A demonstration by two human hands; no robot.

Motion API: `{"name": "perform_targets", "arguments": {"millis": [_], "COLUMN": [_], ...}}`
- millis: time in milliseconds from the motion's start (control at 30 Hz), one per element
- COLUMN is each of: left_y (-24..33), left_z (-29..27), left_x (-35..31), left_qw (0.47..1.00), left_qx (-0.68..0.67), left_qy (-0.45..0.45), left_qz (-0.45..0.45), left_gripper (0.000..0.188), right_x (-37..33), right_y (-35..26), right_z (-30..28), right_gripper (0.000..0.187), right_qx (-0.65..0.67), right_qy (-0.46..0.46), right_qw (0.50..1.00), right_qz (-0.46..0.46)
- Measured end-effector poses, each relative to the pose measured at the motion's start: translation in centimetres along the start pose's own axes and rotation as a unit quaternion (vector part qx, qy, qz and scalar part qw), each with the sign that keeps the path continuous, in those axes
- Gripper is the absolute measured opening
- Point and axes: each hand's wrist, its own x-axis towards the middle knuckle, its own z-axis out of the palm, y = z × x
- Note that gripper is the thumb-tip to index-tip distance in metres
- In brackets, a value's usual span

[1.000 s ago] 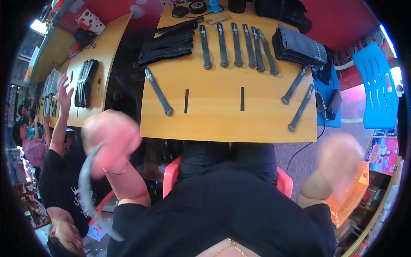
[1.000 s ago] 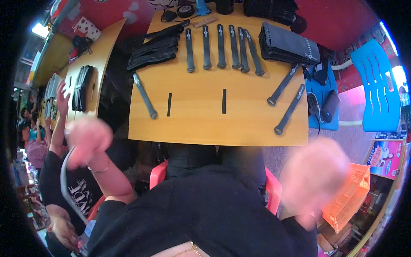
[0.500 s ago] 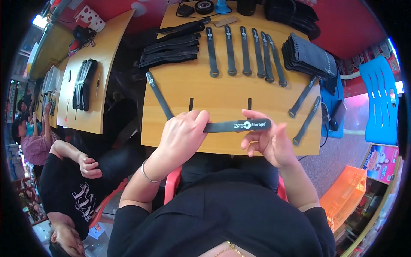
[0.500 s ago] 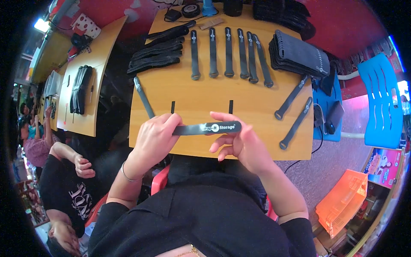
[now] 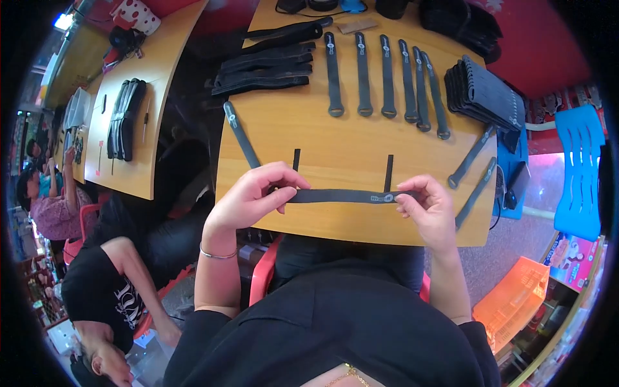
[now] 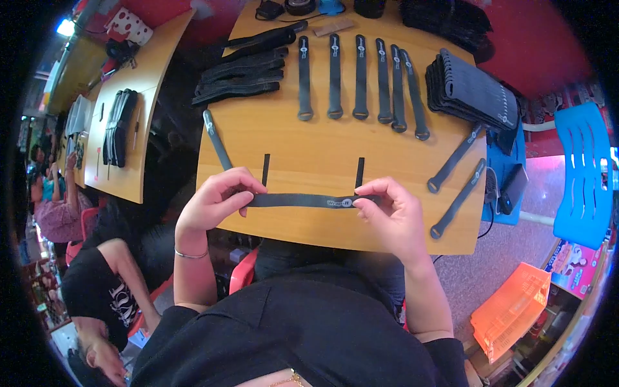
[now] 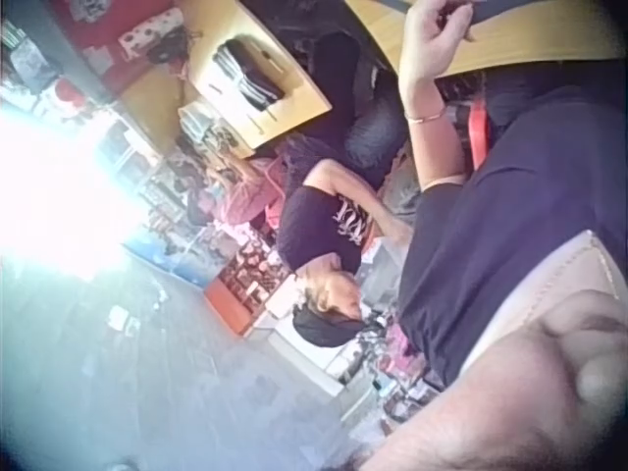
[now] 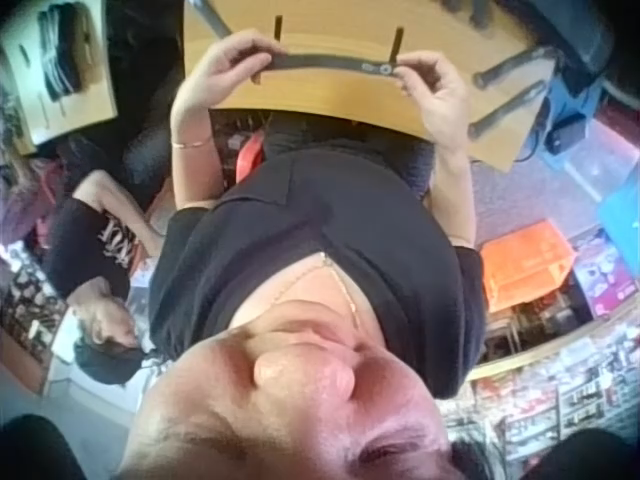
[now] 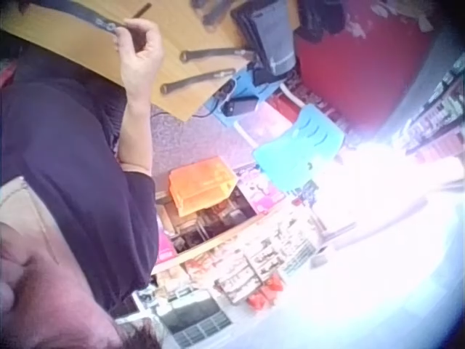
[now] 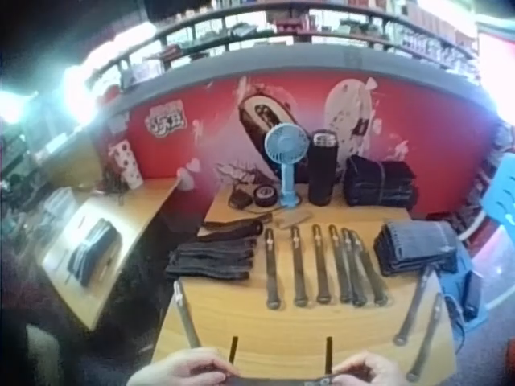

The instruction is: Assembling or inspecting black fabric straps with plastic components at a workbench.

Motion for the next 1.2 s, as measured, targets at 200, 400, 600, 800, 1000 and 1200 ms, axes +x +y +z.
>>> {"name": "perform_targets", "arguments": {"millis": [200, 400, 600, 800, 1000, 1200], "left_y": [-1.9, -3.3, -4.1, -5.0, -5.7, -5.9], "left_z": [-1.0, -1.0, -0.8, -1.1, -0.6, -0.3], "left_x": [1.3, 3.3, 4.3, 4.7, 4.9, 5.2], "left_qw": [0.986, 0.974, 0.971, 0.968, 0.954, 0.935], "left_qx": [-0.134, -0.086, -0.029, -0.017, 0.050, 0.125], "left_qy": [0.100, 0.210, 0.239, 0.248, 0.294, 0.329], "left_qz": [-0.009, 0.006, -0.006, 0.013, 0.000, 0.031], "left_gripper": [0.010, 0.009, 0.012, 0.015, 0.010, 0.009], "right_x": [2.3, 4.0, 4.3, 4.8, 5.3, 5.7], "right_y": [1.3, 2.3, 3.2, 3.5, 4.2, 4.4], "right_z": [-0.1, -0.5, -0.9, -0.9, -0.8, -0.4], "right_gripper": [0.012, 0.013, 0.014, 0.013, 0.009, 0.007], "right_qx": [-0.019, -0.050, -0.068, -0.083, -0.117, -0.138], "right_qy": [0.044, 0.061, 0.082, 0.091, 0.122, 0.133], "right_qw": [0.999, 0.996, 0.994, 0.992, 0.986, 0.981], "right_qz": [-0.016, -0.036, -0.011, -0.014, -0.014, -0.018]}}
